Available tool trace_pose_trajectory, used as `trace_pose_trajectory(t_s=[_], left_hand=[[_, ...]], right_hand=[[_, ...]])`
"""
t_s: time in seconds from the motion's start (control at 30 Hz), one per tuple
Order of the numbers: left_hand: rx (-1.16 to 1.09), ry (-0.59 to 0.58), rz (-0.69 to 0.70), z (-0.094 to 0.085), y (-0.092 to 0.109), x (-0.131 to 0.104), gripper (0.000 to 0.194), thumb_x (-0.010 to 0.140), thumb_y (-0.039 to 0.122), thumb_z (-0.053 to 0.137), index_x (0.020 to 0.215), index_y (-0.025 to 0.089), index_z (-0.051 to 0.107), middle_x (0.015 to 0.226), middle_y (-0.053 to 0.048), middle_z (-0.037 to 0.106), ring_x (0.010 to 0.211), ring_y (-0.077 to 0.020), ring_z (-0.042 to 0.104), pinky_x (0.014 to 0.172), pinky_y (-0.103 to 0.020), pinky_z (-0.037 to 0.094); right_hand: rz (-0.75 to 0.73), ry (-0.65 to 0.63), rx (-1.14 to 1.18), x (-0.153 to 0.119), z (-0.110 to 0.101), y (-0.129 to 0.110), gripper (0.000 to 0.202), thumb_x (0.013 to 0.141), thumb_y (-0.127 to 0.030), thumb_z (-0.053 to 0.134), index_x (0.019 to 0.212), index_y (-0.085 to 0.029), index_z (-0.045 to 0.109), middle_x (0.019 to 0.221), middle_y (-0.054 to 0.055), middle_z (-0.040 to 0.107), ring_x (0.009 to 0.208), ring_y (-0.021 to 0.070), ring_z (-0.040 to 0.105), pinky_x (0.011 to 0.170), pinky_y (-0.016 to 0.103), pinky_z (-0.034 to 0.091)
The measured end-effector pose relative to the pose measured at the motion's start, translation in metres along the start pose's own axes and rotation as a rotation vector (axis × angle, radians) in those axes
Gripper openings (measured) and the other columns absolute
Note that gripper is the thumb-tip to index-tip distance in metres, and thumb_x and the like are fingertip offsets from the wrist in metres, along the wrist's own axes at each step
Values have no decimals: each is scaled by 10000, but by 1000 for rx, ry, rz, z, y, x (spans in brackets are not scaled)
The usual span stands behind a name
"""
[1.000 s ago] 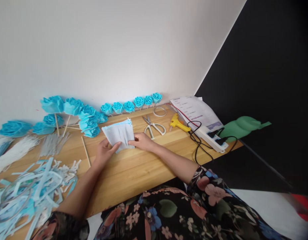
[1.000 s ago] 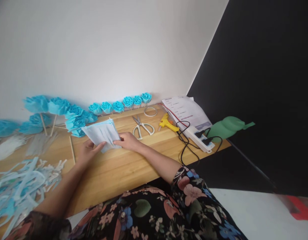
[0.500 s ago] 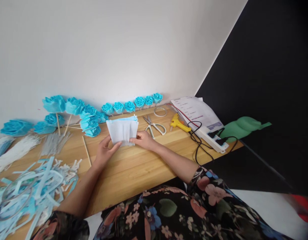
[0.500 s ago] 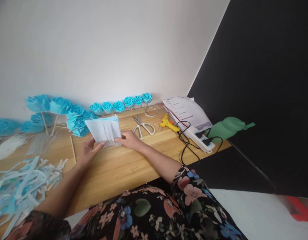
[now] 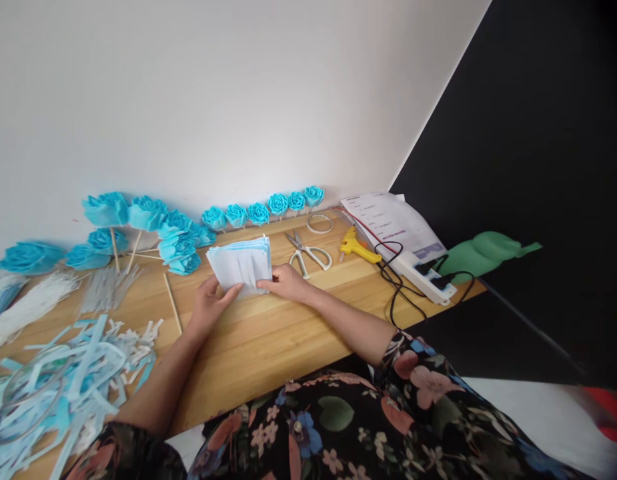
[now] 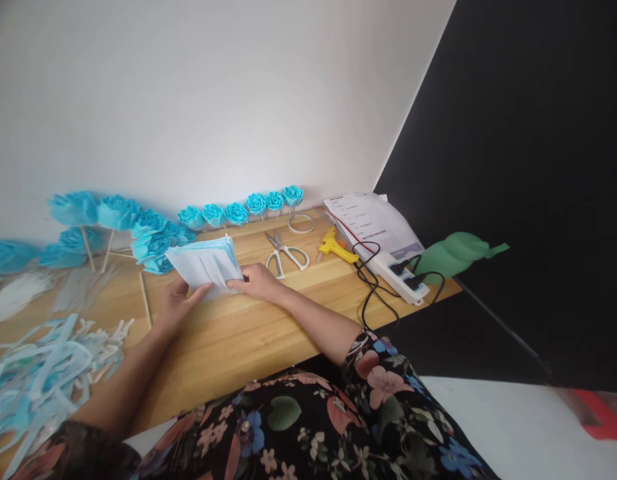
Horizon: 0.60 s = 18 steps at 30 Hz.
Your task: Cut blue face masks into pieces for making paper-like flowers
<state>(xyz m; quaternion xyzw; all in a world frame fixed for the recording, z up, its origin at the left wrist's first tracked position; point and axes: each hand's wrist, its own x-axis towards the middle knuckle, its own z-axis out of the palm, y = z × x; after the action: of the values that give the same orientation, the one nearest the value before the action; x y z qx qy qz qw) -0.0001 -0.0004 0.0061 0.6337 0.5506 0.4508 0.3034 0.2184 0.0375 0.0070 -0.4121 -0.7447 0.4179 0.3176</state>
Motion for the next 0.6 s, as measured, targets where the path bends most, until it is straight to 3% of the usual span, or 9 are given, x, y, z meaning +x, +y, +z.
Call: trace_pose_trajectory(t_s=[0.2,0.3,0.47,0.6], left_hand=[[-83,57,82,0,-3,0,523,694,496,777,1081,157,685,1132,-121,735,1066,-279,677,968,-390,531],[-41,35,39,0,-1,-1,494,707,503,759,1041,142,708,1112,-134,748,1040,-300,691,945,-413,544],[-13,7,-86,1,6,-3,450,693,560,728,835,134,744,914,-138,786,832,-321,733,770,-421,601],[-36,10,-92,1,9,-3,443,683,551,744,844,138,748,920,-128,790,843,-316,742,782,-411,609]], right_hand=[[1,57,78,-2,-4,-3,349,788,-435,658,654,-113,634,613,-8,498,601,105,462,550,205,332],[-2,20,69,-1,-3,-1,347,775,-444,661,675,-112,641,631,-3,524,623,113,483,554,205,323],[-20,-37,-14,-1,0,2,350,774,-442,662,628,-131,598,598,-16,495,618,109,470,554,211,293],[-25,-38,-52,-1,-1,0,360,781,-424,665,588,-138,564,584,-19,482,604,102,458,552,214,287]])
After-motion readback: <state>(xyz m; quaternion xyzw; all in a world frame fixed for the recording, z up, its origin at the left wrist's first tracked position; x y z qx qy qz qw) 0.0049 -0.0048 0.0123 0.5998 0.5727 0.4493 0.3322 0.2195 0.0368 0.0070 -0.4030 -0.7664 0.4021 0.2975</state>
